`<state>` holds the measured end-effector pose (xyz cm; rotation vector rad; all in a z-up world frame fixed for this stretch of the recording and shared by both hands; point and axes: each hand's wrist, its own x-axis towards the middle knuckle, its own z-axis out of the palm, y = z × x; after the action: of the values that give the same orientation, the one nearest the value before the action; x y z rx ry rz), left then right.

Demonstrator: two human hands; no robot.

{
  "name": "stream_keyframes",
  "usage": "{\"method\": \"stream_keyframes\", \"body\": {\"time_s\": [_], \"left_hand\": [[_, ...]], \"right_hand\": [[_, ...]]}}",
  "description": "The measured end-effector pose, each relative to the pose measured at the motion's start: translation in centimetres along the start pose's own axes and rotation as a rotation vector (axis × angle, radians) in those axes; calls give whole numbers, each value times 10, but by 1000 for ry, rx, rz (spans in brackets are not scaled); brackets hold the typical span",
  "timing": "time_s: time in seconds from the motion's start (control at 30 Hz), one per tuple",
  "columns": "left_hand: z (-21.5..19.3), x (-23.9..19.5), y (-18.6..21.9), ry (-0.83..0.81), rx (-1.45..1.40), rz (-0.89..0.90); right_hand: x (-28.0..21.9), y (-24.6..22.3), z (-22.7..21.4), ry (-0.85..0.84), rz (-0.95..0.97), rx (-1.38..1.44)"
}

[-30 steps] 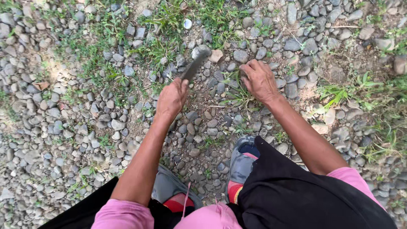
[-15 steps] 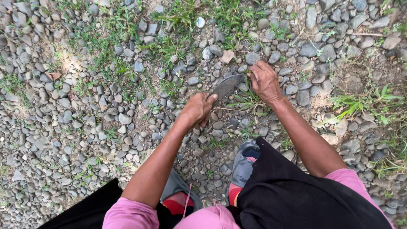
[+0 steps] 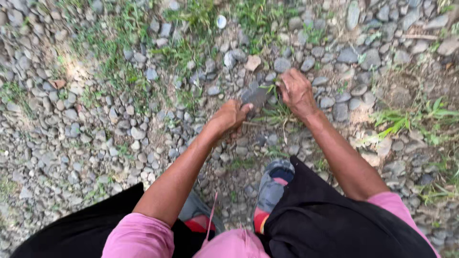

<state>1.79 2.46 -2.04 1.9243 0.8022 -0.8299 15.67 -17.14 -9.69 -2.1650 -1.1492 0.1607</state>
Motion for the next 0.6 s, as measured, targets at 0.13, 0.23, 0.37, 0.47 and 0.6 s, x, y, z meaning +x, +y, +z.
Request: {"method": "stream_keyframes", "body": {"time_s": [0.13,0.23,0.37,0.47,0.6], "left_hand": [[5,25,-19,10,-49,102],[12,24,-25,-89,-159,-66],[11,17,-25,93,40,139],[15,-1,-7,138,152,127],[4,-27,-1,125,225,210]], "right_hand": [[7,17,-2,-33,106,58],[5,28,2,-146,270,88],[-5,28,8,-45,222,165],[2,30,8,33,178,142],[-7,27,14,-8,317,340]]}}
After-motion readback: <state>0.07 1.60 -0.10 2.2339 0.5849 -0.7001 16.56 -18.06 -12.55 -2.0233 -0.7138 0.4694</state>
